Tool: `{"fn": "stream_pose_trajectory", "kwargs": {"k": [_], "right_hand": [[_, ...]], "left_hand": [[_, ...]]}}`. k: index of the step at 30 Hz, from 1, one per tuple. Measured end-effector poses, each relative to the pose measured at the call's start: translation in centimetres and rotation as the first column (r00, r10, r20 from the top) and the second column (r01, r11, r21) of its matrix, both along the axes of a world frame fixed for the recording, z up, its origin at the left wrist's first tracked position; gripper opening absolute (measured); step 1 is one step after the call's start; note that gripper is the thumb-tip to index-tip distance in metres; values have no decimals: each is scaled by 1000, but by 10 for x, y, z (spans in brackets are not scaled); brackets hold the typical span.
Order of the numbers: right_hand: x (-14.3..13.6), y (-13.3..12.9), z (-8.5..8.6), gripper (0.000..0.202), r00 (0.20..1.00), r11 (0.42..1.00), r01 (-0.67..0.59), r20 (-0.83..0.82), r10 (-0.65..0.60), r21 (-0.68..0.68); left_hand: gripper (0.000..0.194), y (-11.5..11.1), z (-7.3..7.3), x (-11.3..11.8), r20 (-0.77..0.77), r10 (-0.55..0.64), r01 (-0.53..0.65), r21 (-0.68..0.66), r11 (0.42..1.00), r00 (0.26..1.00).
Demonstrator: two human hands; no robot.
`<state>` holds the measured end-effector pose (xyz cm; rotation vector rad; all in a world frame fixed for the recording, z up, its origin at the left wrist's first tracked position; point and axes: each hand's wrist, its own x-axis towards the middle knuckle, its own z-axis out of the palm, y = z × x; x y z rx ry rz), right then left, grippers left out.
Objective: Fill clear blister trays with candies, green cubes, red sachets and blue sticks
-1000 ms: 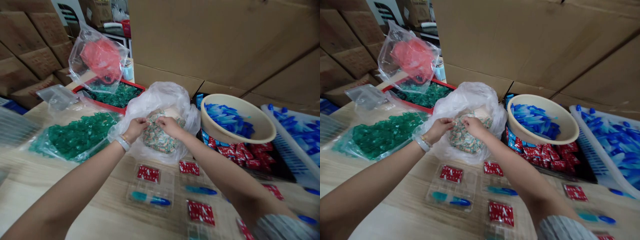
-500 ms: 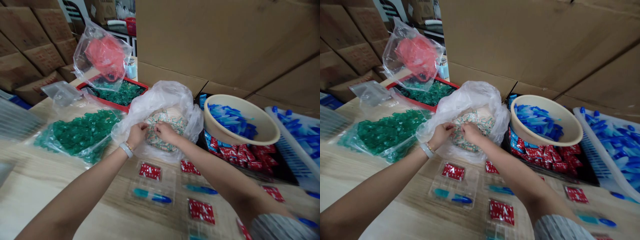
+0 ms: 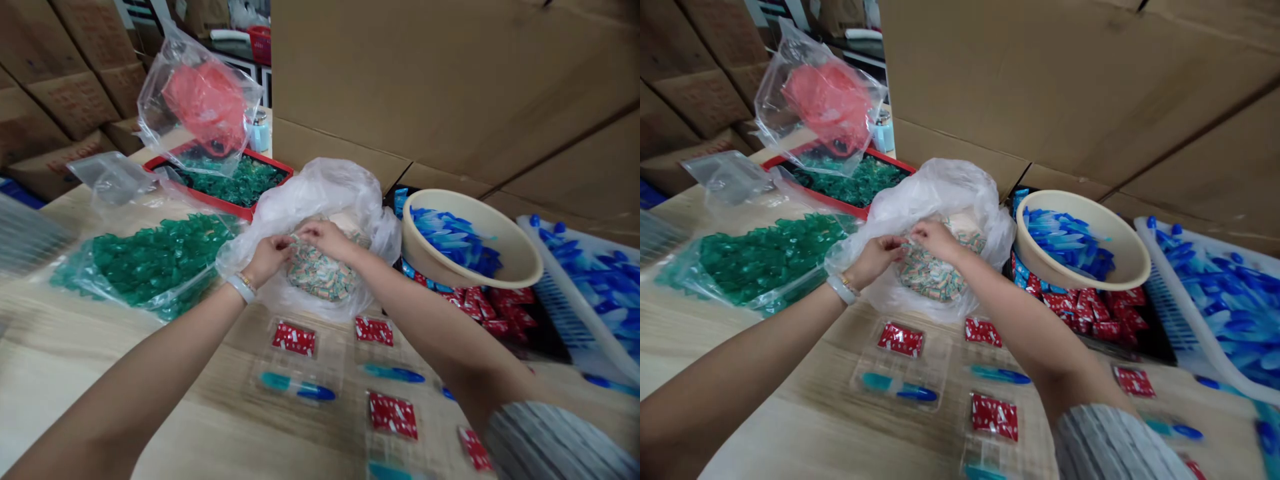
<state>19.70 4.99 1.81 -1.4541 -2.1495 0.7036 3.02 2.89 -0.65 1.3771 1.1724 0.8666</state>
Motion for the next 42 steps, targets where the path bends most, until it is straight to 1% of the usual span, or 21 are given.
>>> {"fn": "stream_pose_trajectory", "kwargs": {"k": [1,2,3,5,7,8,10,12,17,21,25,27,29,31,35,39,40,42], "right_hand": [[6,2,3,16,1000,1000,25,7,-25,5],[12,3,5,19,999,999,39,37,-39,16],[17,2,7,21,996,999,25,87,-28,30],[23,-2,8,23,972,996,-81,224,70,40],[25,-8,7,25,917,979,-203,356,178,34],[24,-11,6,25,887,969,-244,411,212,26],[22,-14,3,26,835,956,-295,487,257,0],[21,-14,2,26,801,946,-323,528,283,-17],[18,-14,4,18,756,936,-351,586,291,-11],[16,-18,8,23,705,918,-397,645,294,15],[15,-18,10,21,647,894,-449,685,334,-12],[15,-17,10,24,648,893,-450,681,341,-20],[15,-16,10,31,649,889,-456,674,354,-29],[14,-15,9,34,637,882,-468,675,373,-46],[16,-16,9,25,632,882,-468,677,377,-54],[19,-18,12,20,634,877,-478,675,377,-41],[20,-19,13,18,643,877,-479,667,376,-33],[22,-21,13,16,689,888,-460,626,366,-12]], "left_hand": [[32,1,-1,-1,-90,27,-23,45,999,996],[32,2,-2,-1,-175,37,-21,91,996,984],[32,2,-3,-2,-249,31,3,133,991,968],[30,1,-6,-3,-356,4,69,192,979,935],[29,-2,-8,-3,-415,-16,118,222,968,910],[29,-3,-9,-2,-428,-22,133,229,964,903],[29,-5,-11,-2,-437,-32,149,237,960,899],[29,-6,-11,-2,-437,-40,160,241,957,899],[29,-6,-7,-1,-450,-62,197,259,946,891],[29,-7,-3,-1,-485,-96,246,256,935,869],[28,-8,1,-1,-492,-126,278,247,928,861],[28,-9,3,-2,-493,-128,279,246,928,861],[28,-9,3,-2,-494,-137,286,239,928,859],[28,-8,3,-2,-495,-144,288,229,930,857],[29,-7,1,-4,-491,-119,267,243,933,863],[28,-7,1,-5,-483,-135,279,239,930,865],[28,-8,1,-6,-479,-134,277,242,930,868],[29,-8,2,-6,-468,-120,262,250,932,875]]}}
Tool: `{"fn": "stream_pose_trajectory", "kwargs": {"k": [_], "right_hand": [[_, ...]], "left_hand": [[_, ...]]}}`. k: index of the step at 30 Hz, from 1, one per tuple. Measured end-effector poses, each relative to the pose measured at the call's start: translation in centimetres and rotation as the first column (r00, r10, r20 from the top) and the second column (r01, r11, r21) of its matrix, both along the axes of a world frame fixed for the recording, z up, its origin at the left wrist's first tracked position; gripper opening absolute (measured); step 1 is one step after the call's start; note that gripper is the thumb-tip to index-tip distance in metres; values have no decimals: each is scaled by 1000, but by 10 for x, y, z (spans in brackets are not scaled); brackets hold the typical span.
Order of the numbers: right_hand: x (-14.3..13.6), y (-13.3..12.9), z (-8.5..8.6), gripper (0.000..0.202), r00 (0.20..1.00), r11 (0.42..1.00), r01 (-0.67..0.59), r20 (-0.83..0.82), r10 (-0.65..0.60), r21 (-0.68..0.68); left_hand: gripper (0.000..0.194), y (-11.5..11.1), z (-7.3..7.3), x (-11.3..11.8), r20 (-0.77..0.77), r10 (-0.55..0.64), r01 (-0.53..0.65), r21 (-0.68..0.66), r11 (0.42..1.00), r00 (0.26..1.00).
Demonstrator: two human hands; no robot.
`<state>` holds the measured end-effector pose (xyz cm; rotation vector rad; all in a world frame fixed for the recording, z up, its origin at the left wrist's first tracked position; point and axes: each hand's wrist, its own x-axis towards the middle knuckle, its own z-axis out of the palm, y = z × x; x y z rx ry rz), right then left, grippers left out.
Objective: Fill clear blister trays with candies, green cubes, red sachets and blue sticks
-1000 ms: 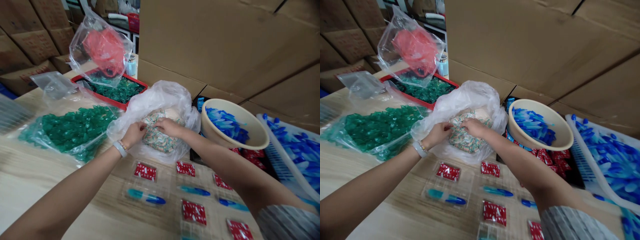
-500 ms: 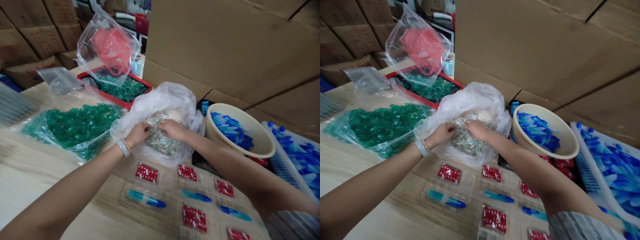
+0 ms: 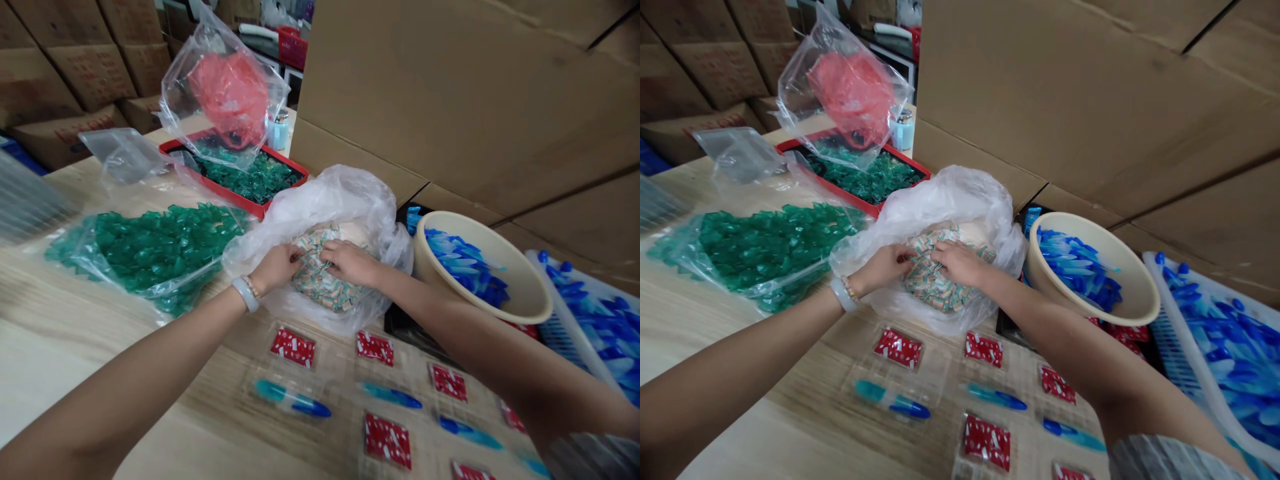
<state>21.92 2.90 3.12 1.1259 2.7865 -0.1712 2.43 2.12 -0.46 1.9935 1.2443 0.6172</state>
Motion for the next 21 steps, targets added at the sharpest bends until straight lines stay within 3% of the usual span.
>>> {"fn": "stream_pose_trajectory", "kwargs": {"k": [4,14,17,21], "right_hand": [[3,-4,-6,16,987,992,106,-111,-112,-63],[-9,-9,-5,23,993,993,111,43,-112,31],[-8,-9,-7,19,978,981,193,-91,-190,27],[-3,-9,-21,15,882,943,321,-337,-330,-83]], "left_hand": [[27,-1,2,2,-1,-4,4,17,1000,1000],[27,-9,5,15,-24,-63,65,85,994,998],[27,-9,5,14,-21,-33,35,93,995,999],[28,-6,5,15,-52,-13,19,113,993,999]]}}
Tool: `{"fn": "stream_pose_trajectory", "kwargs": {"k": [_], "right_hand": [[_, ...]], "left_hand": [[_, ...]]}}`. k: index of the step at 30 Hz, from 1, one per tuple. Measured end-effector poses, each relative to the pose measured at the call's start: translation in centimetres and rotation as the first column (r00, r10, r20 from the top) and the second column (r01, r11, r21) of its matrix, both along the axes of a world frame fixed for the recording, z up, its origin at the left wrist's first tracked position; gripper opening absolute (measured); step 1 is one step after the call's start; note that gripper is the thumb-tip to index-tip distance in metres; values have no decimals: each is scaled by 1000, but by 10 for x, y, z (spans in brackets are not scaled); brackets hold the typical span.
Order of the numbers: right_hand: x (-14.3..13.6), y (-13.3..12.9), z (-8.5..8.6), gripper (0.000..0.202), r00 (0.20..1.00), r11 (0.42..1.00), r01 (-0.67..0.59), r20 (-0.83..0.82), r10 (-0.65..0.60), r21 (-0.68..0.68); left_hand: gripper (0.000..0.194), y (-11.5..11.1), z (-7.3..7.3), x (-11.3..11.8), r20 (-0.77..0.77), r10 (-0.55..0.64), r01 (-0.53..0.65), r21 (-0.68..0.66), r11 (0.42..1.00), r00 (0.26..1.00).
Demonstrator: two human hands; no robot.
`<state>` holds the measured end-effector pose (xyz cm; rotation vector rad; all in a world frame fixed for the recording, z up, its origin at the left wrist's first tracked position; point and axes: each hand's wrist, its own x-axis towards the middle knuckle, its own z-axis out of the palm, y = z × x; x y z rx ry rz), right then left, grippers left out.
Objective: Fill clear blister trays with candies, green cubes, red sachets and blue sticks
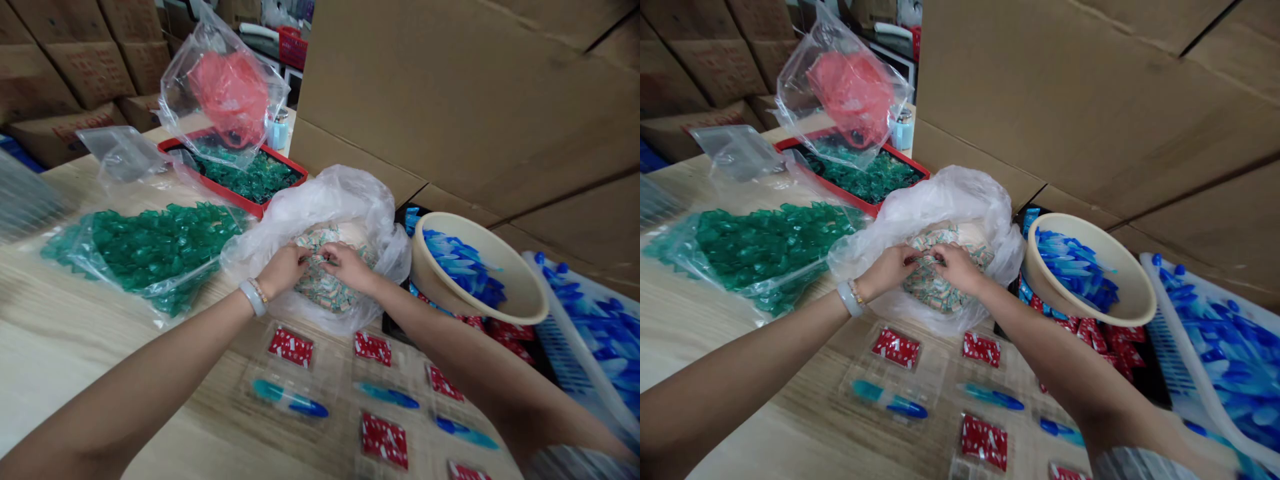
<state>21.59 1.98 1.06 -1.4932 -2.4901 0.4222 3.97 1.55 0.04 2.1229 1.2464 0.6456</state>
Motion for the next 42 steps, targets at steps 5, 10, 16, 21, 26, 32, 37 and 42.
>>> {"fn": "stream_pose_trajectory", "kwargs": {"k": [5,10,16,21,26,32,37,42], "right_hand": [[1,0,-9,16,999,999,36,13,-37,38],[-1,0,0,13,996,999,-21,88,19,25],[0,-3,4,15,995,997,-68,69,66,29],[1,-2,0,13,994,997,-75,86,72,23],[-4,-5,1,10,977,998,-45,209,33,53],[-6,-12,3,18,962,991,-114,256,92,71],[-4,-9,1,16,965,990,-96,254,68,100],[-9,-5,5,16,942,997,-46,335,25,56]], "left_hand": [[29,4,1,9,-137,-63,68,28,997,989],[30,8,-2,14,-203,-103,120,72,990,974],[35,15,-3,18,-249,-143,162,57,985,958],[35,19,-6,17,-202,-144,153,30,988,969],[35,20,-12,13,-191,-153,164,41,986,970],[31,21,-5,14,-273,-136,141,-2,990,952],[32,25,-5,16,-273,-161,164,-13,986,949],[32,17,0,12,-183,-144,149,14,989,973]]}}
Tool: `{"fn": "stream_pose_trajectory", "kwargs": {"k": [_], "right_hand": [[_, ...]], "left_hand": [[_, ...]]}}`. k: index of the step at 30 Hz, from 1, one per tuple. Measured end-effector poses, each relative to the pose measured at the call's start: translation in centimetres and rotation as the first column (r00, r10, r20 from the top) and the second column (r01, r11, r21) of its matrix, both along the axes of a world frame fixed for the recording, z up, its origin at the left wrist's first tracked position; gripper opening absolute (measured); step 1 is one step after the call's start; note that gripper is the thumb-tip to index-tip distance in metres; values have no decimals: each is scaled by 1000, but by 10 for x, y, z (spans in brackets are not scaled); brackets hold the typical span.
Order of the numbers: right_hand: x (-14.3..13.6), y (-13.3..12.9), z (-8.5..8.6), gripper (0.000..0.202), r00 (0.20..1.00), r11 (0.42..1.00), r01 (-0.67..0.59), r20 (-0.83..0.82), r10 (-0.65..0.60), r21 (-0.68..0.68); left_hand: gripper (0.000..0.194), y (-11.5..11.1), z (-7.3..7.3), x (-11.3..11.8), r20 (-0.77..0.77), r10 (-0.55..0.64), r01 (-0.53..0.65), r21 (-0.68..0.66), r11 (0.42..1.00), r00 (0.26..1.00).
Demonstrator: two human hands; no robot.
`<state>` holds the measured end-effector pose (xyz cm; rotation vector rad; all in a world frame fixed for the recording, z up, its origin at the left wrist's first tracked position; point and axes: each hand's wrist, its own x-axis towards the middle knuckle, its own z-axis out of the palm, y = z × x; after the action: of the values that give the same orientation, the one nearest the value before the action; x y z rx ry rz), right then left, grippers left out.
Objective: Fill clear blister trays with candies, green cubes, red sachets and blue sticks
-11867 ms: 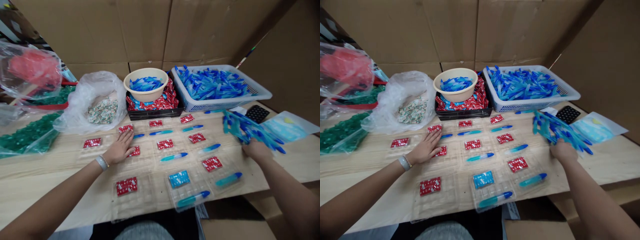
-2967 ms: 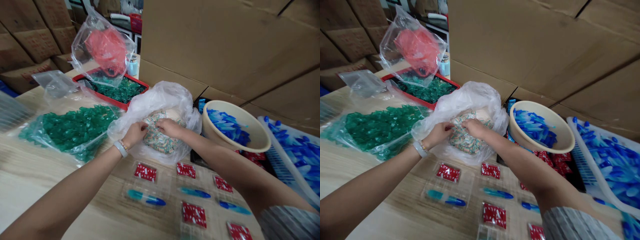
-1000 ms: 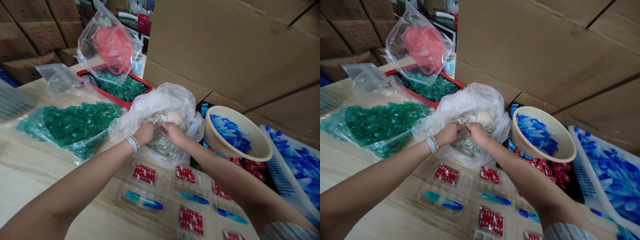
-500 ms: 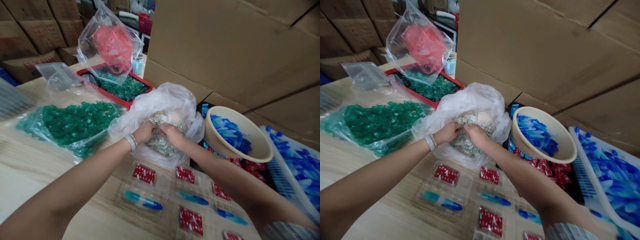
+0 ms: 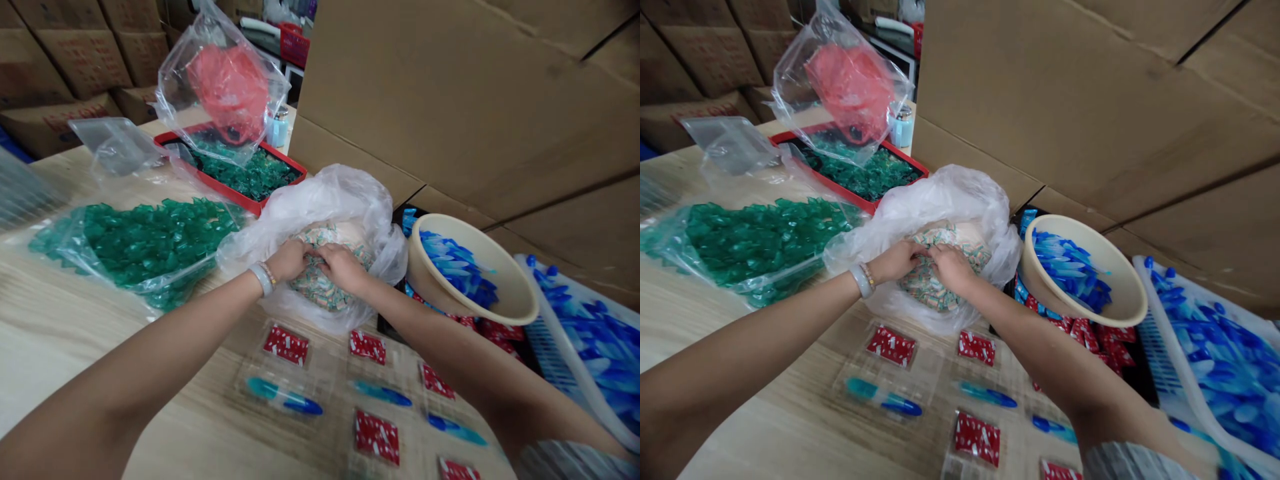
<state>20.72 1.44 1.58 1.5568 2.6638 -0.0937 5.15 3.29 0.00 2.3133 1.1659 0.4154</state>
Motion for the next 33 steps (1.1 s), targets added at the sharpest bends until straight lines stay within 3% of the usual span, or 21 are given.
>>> {"fn": "stream_pose_trajectory", "kwargs": {"k": [4,8,11,13,16,19,21,24,25,27,29,31,33], "right_hand": [[-6,4,10,15,997,997,81,7,-81,2],[-3,11,14,20,962,973,230,-144,-232,-27],[6,13,11,16,909,951,309,-290,-298,-10],[13,12,9,13,829,918,394,-416,-372,-37],[19,8,7,10,587,810,481,-563,-582,-336],[22,4,8,11,359,690,377,-589,-724,-618],[23,1,8,11,329,672,326,-586,-740,-665],[26,-5,8,11,376,715,383,-609,-699,-584],[26,-8,8,12,451,762,424,-615,-647,-489],[24,-15,5,16,696,878,432,-543,-470,-206],[20,-25,2,21,908,958,287,-326,-263,26],[15,-34,1,26,979,985,164,-137,-154,61],[13,-39,1,29,987,988,150,-53,-149,20]], "left_hand": [[27,-9,9,-8,-20,102,-101,58,993,995],[28,-14,16,-14,-72,187,-172,174,970,980],[28,-36,27,-12,29,189,-191,225,955,982],[26,-64,35,-7,93,71,-86,159,984,993],[21,-113,39,3,48,-103,104,-11,995,994],[15,-147,32,13,-91,-206,200,-75,977,974],[15,-158,25,19,-173,-271,269,-35,963,947],[15,-162,18,24,-283,-329,353,35,935,901],[16,-162,18,24,-312,-340,372,48,927,887],[17,-163,18,24,-359,-342,386,57,921,868],[18,-163,20,24,-394,-324,372,48,927,860],[20,-164,23,25,-416,-311,352,25,936,855],[22,-165,25,26,-415,-306,338,4,941,857]]}}
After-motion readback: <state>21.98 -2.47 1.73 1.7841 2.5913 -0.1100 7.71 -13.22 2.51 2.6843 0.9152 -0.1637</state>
